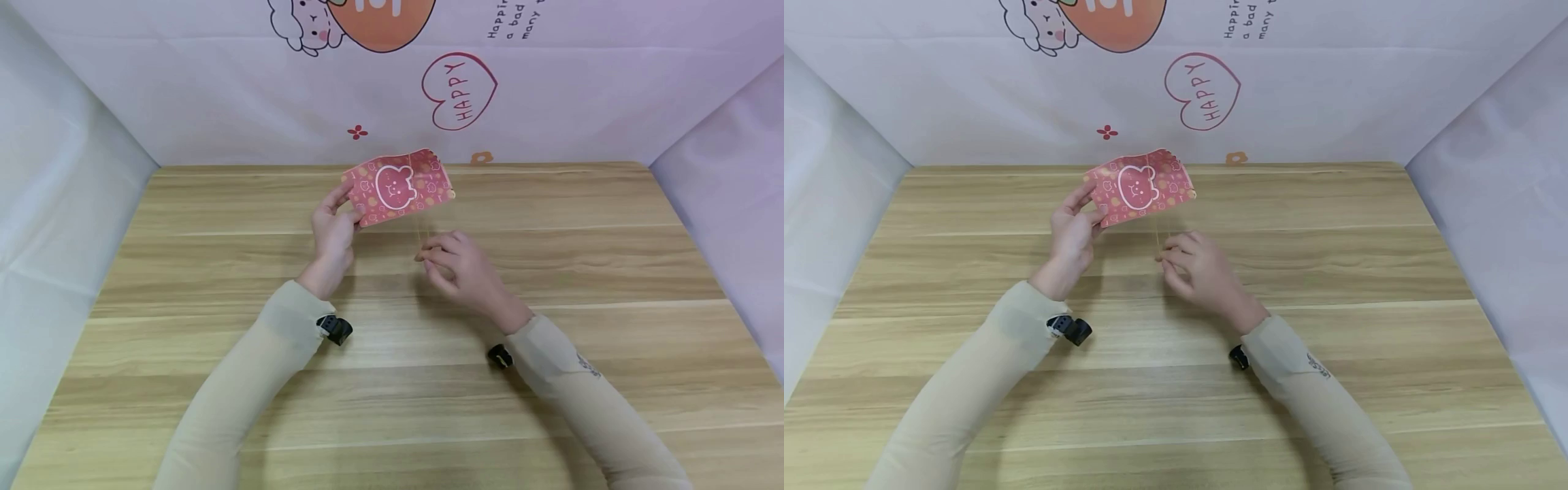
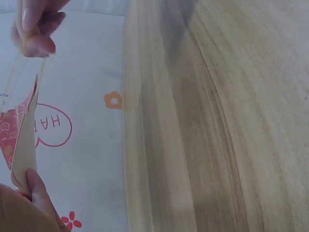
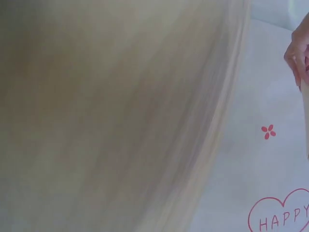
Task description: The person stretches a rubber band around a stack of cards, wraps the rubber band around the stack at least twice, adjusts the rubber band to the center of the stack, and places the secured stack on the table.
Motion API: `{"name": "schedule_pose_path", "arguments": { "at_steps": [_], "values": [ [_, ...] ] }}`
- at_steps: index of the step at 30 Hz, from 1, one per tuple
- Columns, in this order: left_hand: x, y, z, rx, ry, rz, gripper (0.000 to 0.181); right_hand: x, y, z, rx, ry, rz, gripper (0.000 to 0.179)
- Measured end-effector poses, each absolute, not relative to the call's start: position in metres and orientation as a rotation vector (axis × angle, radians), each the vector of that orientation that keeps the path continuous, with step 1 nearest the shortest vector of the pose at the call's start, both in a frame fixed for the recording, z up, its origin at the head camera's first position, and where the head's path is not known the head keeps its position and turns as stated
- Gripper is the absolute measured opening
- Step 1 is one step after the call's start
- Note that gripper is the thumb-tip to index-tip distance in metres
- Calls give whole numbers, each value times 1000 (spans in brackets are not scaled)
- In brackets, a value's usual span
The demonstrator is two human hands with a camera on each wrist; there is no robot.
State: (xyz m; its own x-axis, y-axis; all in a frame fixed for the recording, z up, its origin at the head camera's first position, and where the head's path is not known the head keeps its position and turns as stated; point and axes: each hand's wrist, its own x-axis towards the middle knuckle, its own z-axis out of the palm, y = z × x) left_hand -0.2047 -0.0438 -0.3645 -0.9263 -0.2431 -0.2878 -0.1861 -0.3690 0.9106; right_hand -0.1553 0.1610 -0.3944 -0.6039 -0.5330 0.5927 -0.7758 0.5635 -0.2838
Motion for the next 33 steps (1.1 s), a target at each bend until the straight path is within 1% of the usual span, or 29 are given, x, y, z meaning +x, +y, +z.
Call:
{"name": "schedule_pose_path", "arguments": {
  "at_steps": [2,6,9,11,15,22,25,33],
  "values": [
    [-203,-43,-365,565,-1775,-2484,47,-154,160,-392,933,-2487,917,23],
    [-197,-41,-369,494,-1908,-2385,47,-150,156,-384,556,-2796,1197,29],
    [-193,-39,-372,451,-1975,-2344,48,-149,151,-379,349,-2975,1207,28],
    [-191,-38,-374,436,-1991,-2341,48,-149,150,-378,294,-3047,1120,34],
    [-190,-38,-377,448,-1990,-2351,48,-148,150,-377,268,-3085,778,57],
    [-189,-33,-375,485,-1901,-2465,52,-146,151,-385,311,-2778,163,73],
    [-188,-30,-375,514,-1853,-2528,53,-147,152,-388,275,-2673,62,83],
    [-188,-28,-373,549,-1807,-2577,53,-155,160,-387,292,-2651,51,97]
  ]
}}
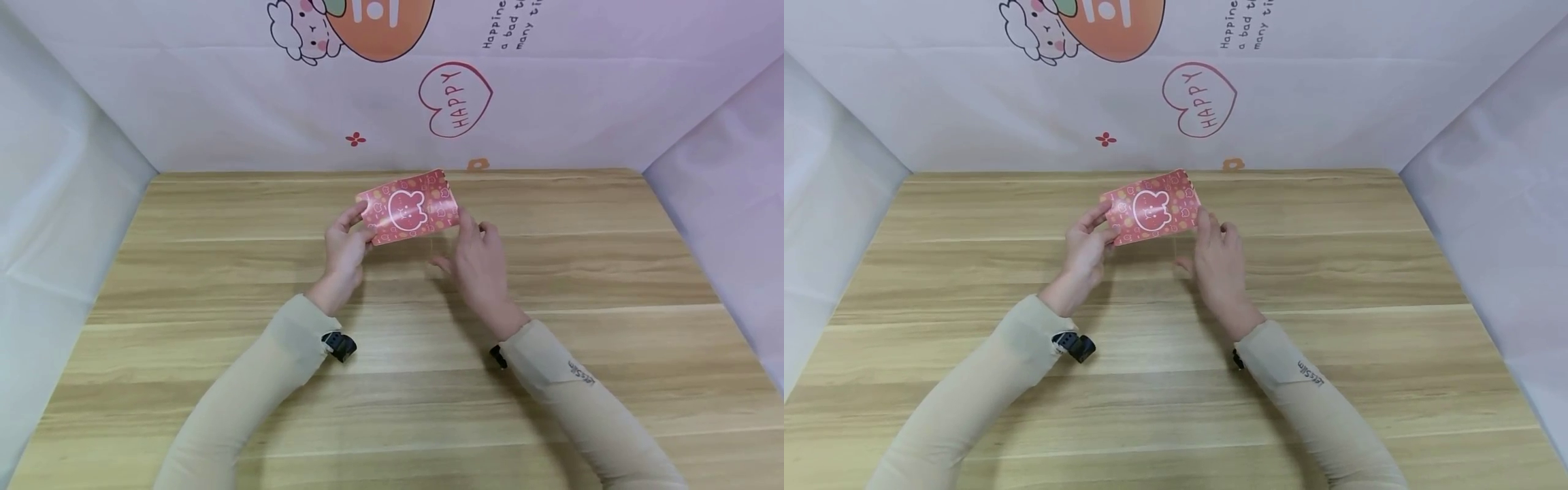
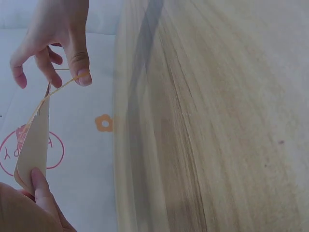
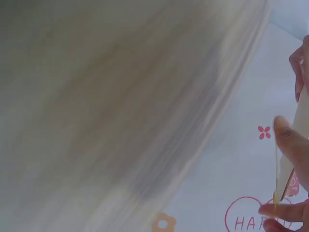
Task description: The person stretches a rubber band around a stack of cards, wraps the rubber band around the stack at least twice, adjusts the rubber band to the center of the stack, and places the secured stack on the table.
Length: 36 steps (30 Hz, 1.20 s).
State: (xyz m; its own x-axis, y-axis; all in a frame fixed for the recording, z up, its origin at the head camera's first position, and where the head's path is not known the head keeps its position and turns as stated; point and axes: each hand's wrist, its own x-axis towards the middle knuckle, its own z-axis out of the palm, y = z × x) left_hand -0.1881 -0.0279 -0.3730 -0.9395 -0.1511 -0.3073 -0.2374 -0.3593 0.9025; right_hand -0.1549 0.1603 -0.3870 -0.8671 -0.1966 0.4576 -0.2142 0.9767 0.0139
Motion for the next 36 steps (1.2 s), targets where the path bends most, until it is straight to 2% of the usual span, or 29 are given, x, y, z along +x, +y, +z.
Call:
{"name": "schedule_pose_path", "arguments": {
  "at_steps": [2,6,11,16,22,31,36],
  "values": [
    [-188,-27,-373,-530,1735,2501,52,-155,162,-386,274,-2703,184,97],
    [-186,-25,-373,-514,1723,2520,50,-155,162,-384,225,-2813,620,87],
    [-187,-27,-375,-521,1711,2519,52,-155,159,-386,184,-2803,1067,58],
    [-188,-30,-376,-532,1728,2497,53,-155,159,-388,34,-2642,1424,30],
    [-187,-31,-375,-524,1780,2479,51,-153,158,-389,136,-2616,1364,17],
    [-186,-32,-371,-527,1725,2527,49,-150,151,-393,537,-2430,1056,9],
    [-185,-33,-366,-526,1686,2552,48,-150,151,-395,643,-2332,965,10]
  ]
}}
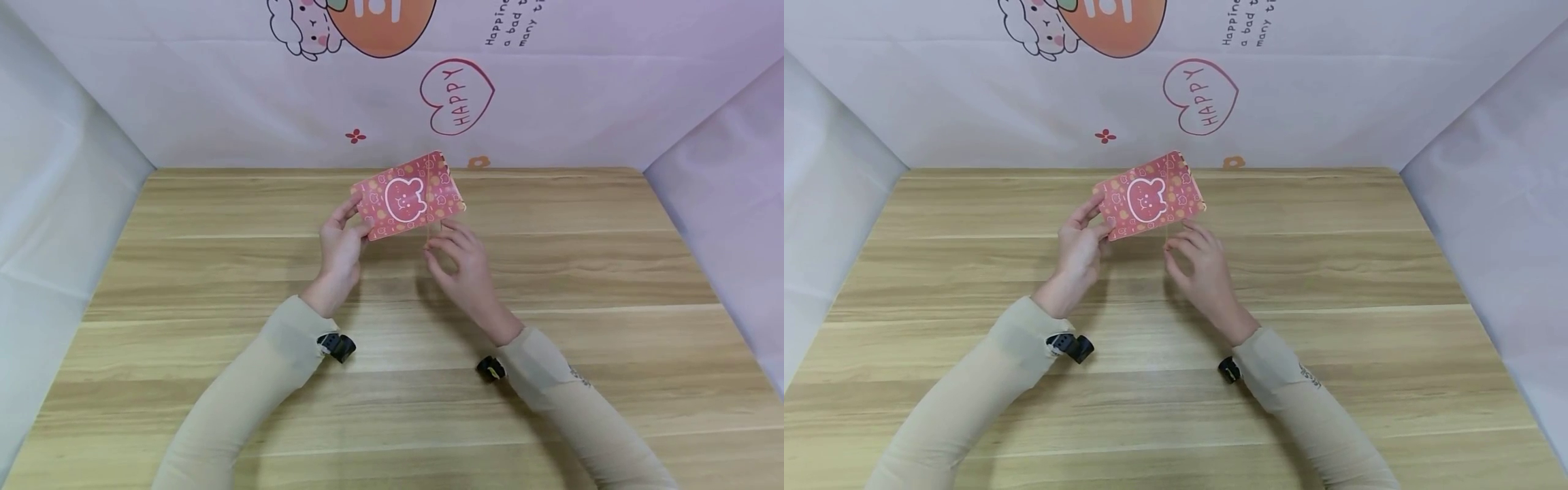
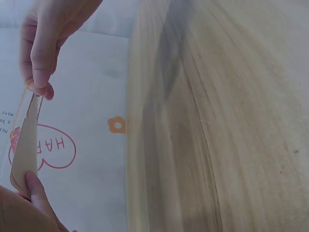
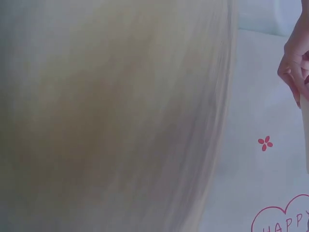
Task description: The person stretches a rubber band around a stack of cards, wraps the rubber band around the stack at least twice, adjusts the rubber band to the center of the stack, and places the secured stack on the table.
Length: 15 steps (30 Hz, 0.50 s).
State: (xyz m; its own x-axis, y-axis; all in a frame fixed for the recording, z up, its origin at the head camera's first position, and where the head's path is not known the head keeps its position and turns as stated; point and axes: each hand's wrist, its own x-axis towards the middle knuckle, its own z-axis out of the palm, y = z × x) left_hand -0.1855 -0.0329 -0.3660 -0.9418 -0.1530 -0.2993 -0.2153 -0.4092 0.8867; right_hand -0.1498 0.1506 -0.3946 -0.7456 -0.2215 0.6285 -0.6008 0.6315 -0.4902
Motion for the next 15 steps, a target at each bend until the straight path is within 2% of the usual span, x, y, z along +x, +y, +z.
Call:
{"name": "schedule_pose_path", "arguments": {
  "at_steps": [15],
  "values": [
    [-181,-31,-372,-559,1684,2508,51,-149,159,-394,808,-2249,928,13]
  ]
}}
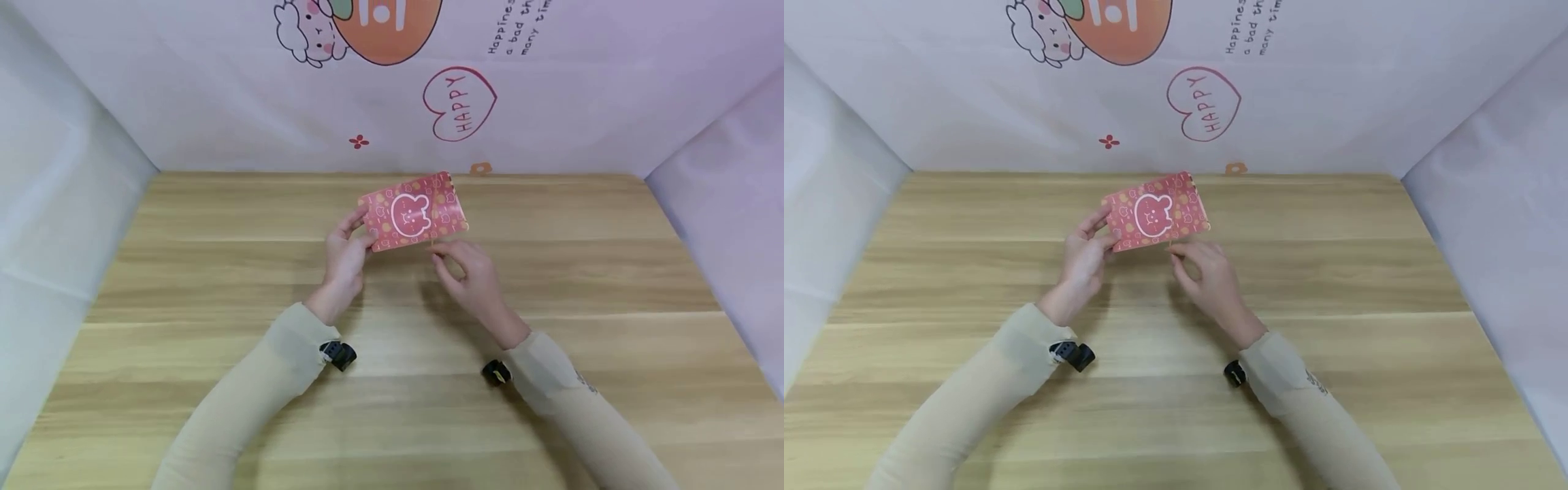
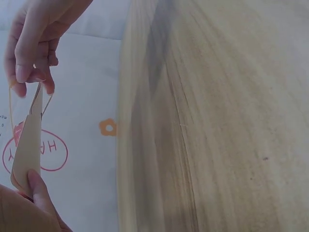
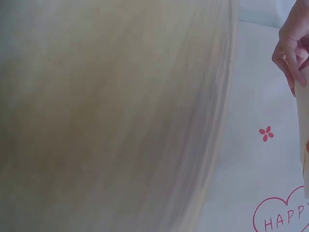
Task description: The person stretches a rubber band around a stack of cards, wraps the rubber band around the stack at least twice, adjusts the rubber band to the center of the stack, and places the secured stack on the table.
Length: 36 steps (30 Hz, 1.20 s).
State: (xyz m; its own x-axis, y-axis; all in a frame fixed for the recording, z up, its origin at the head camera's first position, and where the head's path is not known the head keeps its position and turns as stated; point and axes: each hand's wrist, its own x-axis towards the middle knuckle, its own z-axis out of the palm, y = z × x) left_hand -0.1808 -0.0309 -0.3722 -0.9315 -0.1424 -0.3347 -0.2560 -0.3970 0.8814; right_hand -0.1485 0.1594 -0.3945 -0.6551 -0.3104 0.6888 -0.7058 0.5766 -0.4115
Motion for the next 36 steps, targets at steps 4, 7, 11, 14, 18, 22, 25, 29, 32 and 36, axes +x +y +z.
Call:
{"name": "schedule_pose_path", "arguments": {
  "at_steps": [4,7,11,14,18,22,25,29,32,36],
  "values": [
    [-177,-31,-372,-549,1713,2480,51,-148,161,-395,904,-2266,906,22],
    [-175,-32,-373,-543,1736,2459,50,-145,161,-396,913,-2308,932,29],
    [-171,-34,-378,-556,1751,2434,51,-141,161,-396,853,-2398,943,28],
    [-172,-35,-380,-553,1774,2423,51,-141,160,-393,866,-2439,907,30],
    [-175,-34,-378,-531,1786,2414,50,-143,158,-389,878,-2409,789,39],
    [-176,-34,-375,-530,1760,2441,49,-146,155,-386,858,-2337,706,36],
    [-177,-34,-375,-540,1751,2469,49,-147,155,-386,824,-2300,683,25],
    [-177,-33,-375,-545,1743,2487,49,-147,156,-387,773,-2248,739,18],
    [-177,-31,-375,-548,1714,2491,50,-147,158,-389,721,-2207,823,16],
    [-176,-29,-375,-563,1676,2499,50,-147,159,-390,627,-2180,945,17]
  ]
}}
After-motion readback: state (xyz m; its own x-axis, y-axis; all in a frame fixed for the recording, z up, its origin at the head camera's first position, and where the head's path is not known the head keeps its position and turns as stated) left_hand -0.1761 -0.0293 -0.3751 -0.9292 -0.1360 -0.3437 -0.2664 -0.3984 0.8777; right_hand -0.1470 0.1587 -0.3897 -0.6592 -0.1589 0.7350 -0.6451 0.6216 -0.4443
